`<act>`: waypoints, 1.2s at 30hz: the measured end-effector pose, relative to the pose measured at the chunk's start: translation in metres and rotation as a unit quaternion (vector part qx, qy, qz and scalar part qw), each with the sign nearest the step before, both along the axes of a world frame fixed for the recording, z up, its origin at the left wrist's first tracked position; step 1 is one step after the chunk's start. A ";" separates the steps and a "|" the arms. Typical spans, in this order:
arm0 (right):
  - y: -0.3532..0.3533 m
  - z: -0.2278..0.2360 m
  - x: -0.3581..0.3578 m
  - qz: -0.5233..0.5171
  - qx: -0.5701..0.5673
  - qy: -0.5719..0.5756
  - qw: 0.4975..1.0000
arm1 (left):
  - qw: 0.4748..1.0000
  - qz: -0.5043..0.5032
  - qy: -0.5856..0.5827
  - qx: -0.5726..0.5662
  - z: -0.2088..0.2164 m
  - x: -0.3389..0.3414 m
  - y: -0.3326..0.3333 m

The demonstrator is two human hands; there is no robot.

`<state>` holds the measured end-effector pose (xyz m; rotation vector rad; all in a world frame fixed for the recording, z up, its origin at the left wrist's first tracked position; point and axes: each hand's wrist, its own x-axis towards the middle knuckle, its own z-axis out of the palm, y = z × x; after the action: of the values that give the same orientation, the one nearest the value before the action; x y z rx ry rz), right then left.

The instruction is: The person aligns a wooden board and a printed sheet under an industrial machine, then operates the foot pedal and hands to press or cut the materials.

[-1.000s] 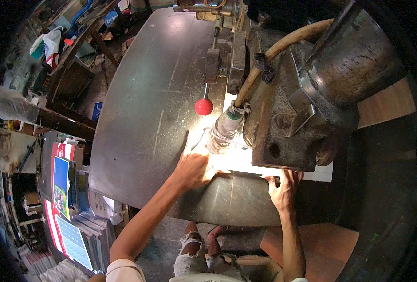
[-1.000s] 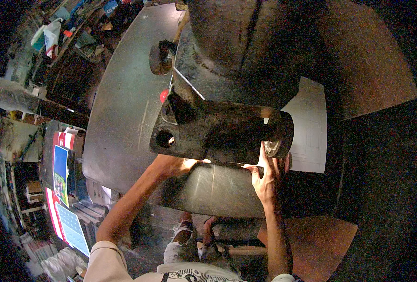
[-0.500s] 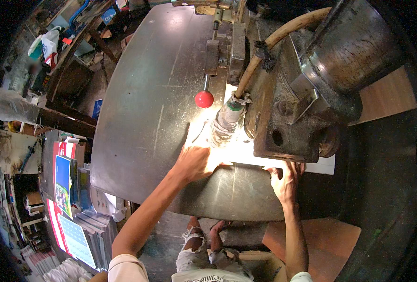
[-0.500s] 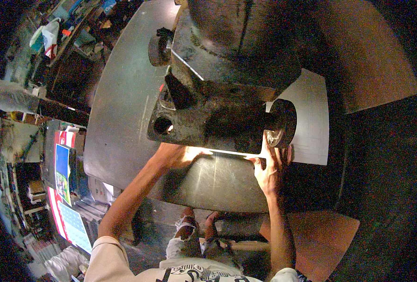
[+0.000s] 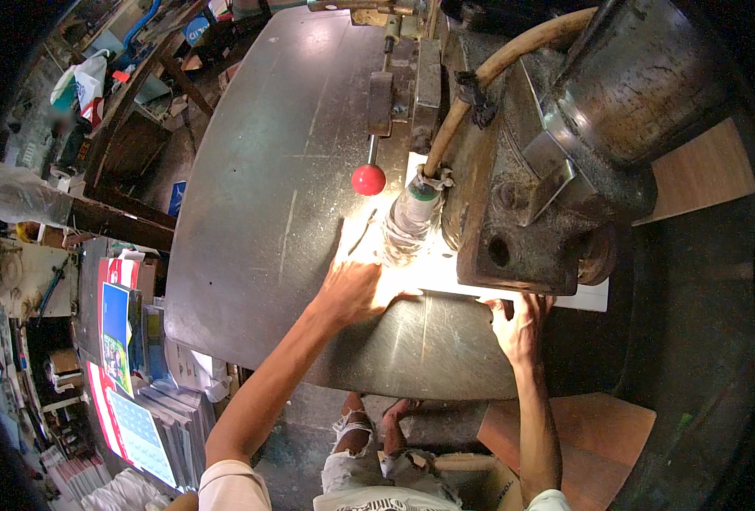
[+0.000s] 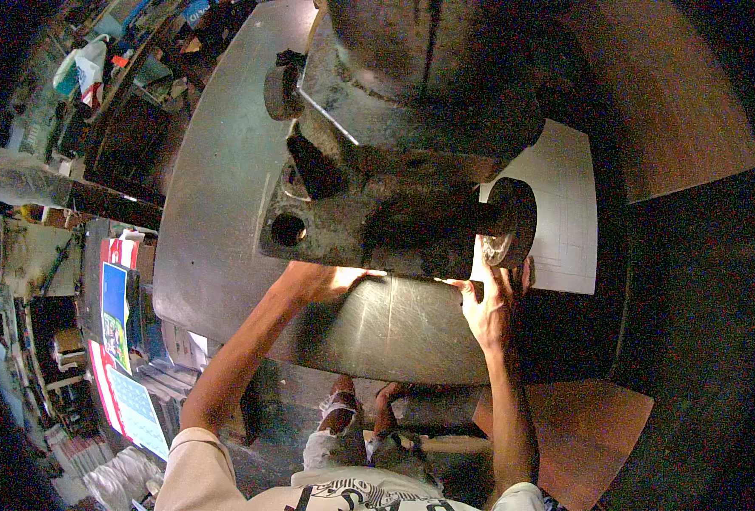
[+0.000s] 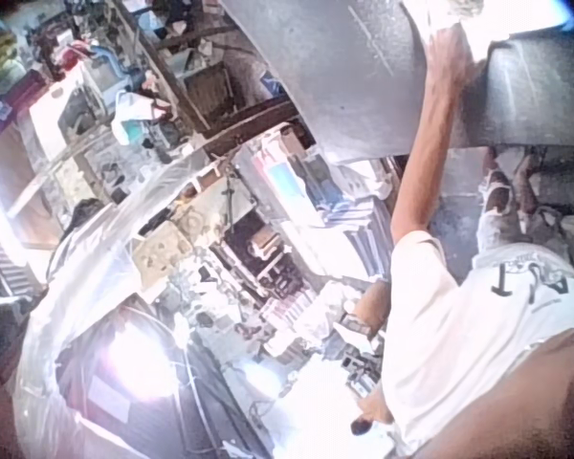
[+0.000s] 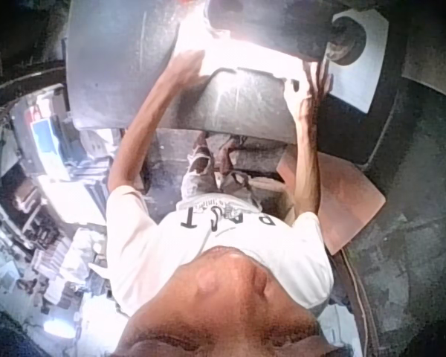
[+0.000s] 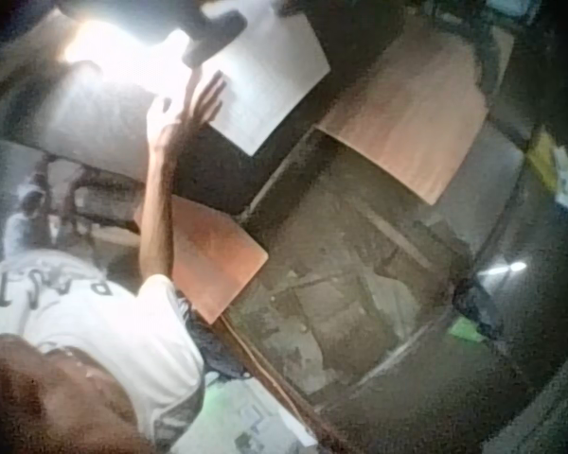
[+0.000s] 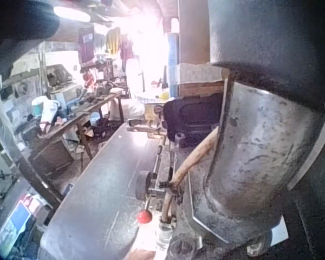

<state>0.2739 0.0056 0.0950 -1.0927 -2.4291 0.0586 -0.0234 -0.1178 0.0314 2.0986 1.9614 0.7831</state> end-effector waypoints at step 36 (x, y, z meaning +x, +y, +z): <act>0.030 -0.048 0.011 -0.016 -0.073 0.047 0.996 | 0.988 0.000 0.121 -0.095 0.015 -0.004 0.025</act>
<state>0.2854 0.0360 0.0470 -1.1652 -2.3526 0.2742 -0.0275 -0.0932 0.0468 2.1623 2.0589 0.3352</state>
